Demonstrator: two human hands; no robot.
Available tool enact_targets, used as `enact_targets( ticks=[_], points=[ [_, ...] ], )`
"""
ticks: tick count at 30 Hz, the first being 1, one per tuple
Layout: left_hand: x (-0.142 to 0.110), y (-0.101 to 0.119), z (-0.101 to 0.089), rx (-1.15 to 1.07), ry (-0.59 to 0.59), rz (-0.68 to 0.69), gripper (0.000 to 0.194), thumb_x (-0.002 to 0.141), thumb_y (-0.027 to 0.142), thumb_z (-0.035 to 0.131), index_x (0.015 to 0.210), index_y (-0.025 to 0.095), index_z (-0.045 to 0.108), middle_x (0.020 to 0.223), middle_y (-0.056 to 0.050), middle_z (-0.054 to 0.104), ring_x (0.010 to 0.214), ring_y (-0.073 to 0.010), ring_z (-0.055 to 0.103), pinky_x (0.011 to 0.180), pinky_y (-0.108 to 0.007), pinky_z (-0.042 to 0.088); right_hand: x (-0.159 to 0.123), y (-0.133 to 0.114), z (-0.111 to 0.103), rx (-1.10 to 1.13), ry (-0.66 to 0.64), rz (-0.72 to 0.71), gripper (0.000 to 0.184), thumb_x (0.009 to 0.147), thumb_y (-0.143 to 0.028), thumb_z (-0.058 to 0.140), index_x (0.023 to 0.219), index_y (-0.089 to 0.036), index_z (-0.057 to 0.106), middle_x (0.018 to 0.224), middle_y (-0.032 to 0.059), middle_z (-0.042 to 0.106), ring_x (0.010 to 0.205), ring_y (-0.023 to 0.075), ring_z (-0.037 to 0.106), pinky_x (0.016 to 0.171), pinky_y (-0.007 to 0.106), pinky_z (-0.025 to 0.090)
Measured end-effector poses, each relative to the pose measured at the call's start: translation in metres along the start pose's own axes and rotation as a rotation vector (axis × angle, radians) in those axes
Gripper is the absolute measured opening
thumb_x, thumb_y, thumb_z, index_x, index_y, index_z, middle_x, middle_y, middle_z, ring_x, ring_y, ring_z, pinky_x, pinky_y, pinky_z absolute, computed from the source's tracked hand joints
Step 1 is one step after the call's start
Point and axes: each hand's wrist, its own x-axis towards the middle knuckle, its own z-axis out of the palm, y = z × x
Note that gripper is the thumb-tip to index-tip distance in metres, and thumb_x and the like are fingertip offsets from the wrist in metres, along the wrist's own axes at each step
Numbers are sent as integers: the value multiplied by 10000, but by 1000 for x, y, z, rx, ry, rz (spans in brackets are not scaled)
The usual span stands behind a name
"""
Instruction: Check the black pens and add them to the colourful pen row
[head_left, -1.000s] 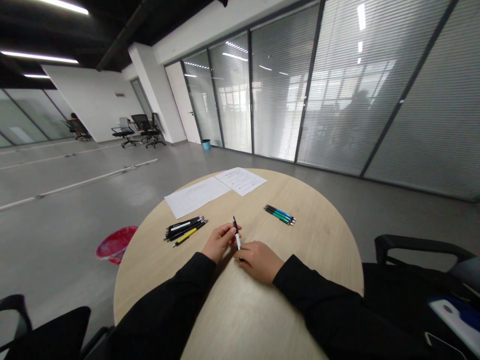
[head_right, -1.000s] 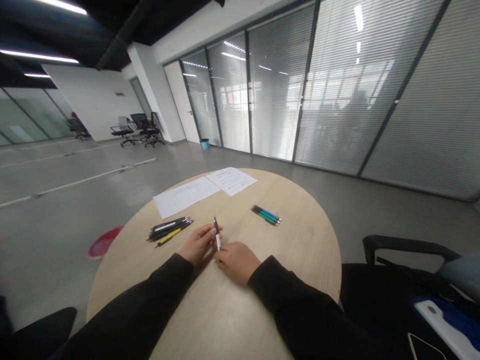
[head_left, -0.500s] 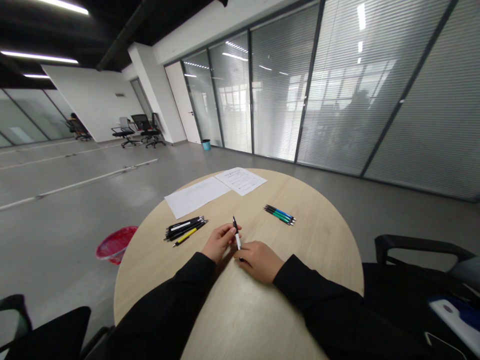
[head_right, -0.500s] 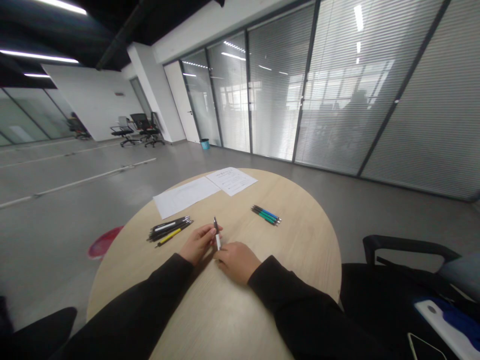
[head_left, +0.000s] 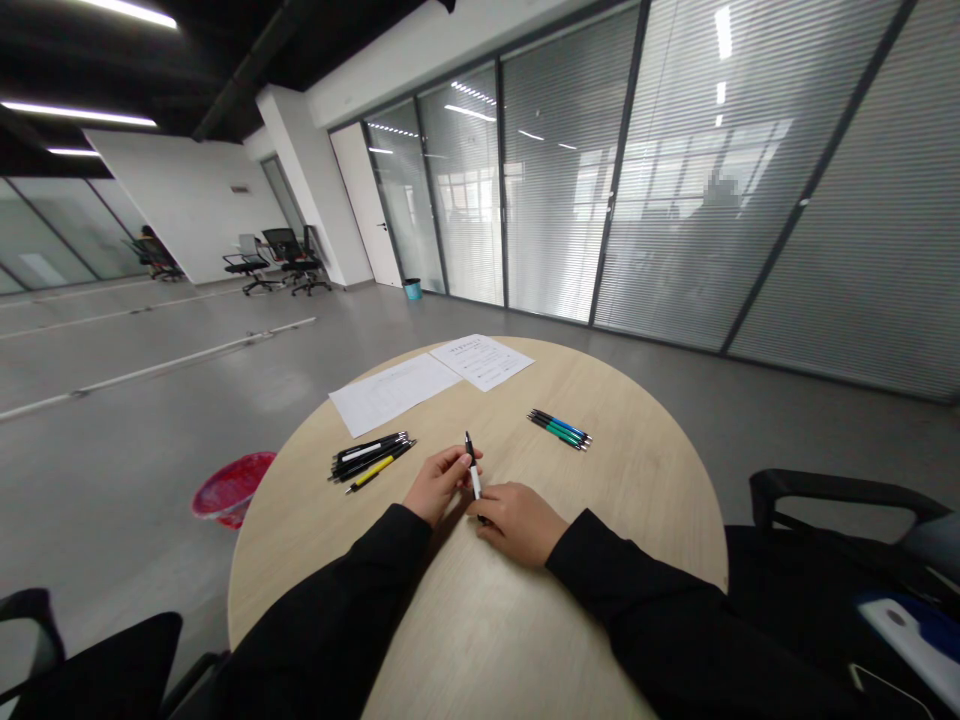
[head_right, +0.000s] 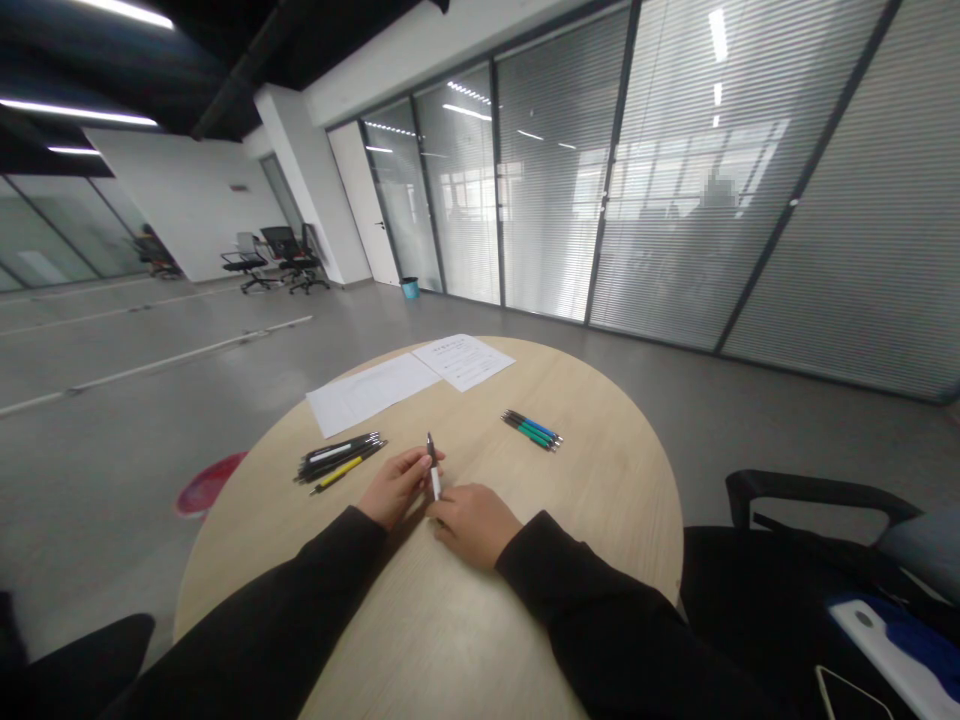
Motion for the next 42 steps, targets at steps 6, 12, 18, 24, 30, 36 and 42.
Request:
enact_targets(
  ticks=[6,12,18,24,30,36,42],
  points=[
    [0,1,1,-13,3,-10,405,751,481,703,928,117,680,691,-43,650,537,-94,476,531,-227,340,0,0,1,0,8,-1,136,864,-230,611,994,-198,637,934,41,650,865,172,589,755,274,409],
    [-2,5,3,-15,1,-15,410,740,483,709,917,114,682,686,-41,642,537,-95,474,532,-232,344,0,1,1,5,0,1,139,858,-237,625,990,-198,638,938,44,648,866,174,593,751,274,410],
    [-1,2,2,-22,-3,-20,410,745,485,708,928,119,681,687,-41,641,540,-95,478,532,-232,342,0,-1,0,0,3,5,122,879,-231,598,987,-195,641,925,47,649,859,172,590,744,272,408],
    [0,0,0,-9,2,-24,416,750,486,702,942,118,678,689,-36,638,541,-96,475,534,-231,329,0,1,2,-13,9,2,111,900,-239,587,991,-199,636,929,42,656,855,169,599,741,272,407],
    [0,-1,0,-25,1,-24,403,757,480,701,927,116,678,679,-36,640,531,-88,465,525,-225,317,1,1,3,-32,6,5,103,913,-233,569,975,-194,642,902,39,670,822,165,610,721,271,400],
    [-1,1,1,8,-8,10,389,772,473,688,937,120,685,702,-48,656,547,-98,491,541,-232,354,1,0,0,-39,0,17,107,912,-224,554,962,-195,645,904,40,673,832,167,609,729,268,400],
    [-1,2,1,15,0,45,359,785,456,677,929,127,681,714,-46,659,562,-100,495,555,-234,372,1,0,0,-38,11,14,127,911,-225,535,984,-196,635,918,47,657,849,172,594,747,273,402]
  ],
)
